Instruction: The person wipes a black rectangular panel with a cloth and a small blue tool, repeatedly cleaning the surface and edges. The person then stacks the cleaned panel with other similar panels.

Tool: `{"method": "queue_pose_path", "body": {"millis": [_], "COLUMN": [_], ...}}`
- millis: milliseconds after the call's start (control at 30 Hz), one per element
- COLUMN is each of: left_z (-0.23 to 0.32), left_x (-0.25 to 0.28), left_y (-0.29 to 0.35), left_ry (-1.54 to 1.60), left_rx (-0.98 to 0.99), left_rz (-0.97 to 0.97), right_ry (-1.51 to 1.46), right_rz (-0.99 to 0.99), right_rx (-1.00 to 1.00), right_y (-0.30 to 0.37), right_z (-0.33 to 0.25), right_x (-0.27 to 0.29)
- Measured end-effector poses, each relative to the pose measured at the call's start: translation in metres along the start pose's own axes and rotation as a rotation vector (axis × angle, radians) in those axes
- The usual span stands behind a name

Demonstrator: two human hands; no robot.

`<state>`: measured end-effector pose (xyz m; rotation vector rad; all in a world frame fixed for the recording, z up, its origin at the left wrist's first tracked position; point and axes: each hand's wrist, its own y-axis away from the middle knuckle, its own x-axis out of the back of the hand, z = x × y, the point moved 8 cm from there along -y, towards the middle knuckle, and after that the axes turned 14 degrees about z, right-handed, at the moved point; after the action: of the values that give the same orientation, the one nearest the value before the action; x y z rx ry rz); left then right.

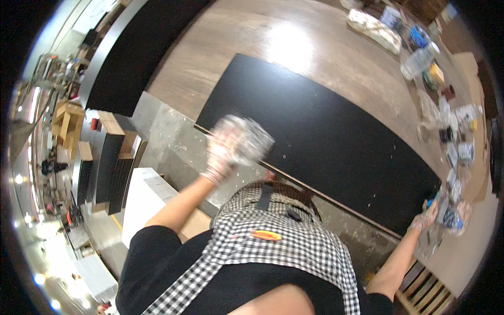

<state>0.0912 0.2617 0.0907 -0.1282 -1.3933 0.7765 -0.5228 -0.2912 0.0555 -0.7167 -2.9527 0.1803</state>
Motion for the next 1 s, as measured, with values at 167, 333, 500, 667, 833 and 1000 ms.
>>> {"method": "queue_pose_path", "body": {"millis": [167,333,500,667,833,1000], "left_z": [0.165,0.064,-0.078,-0.118,0.031,-0.16], "left_x": [-0.078,-0.038,0.031,0.063,-0.035,0.02], "left_y": [0.028,0.026,0.025,-0.001,-0.042,-0.017], "left_ry": [0.25,0.008,-0.312,0.211,-0.018,0.263], "left_rx": [-0.205,-0.084,0.219,0.917,-0.002,1.093], "left_rz": [-0.35,-0.016,0.183,0.332,-0.12,0.139], "right_ry": [0.209,0.295,0.218,0.189,-0.01,0.088], "right_rz": [-0.06,-0.132,-0.084,-0.194,-0.7,-0.89], "right_rx": [-0.031,0.002,-0.071,-0.042,-0.019,0.252], "right_y": [-0.003,-0.006,-0.014,0.028,0.171,0.272], "right_z": [0.003,0.005,0.008,-0.008,-0.048,-0.11], "right_x": [0.004,0.004,0.001,-0.06,-0.184,-0.265]}}
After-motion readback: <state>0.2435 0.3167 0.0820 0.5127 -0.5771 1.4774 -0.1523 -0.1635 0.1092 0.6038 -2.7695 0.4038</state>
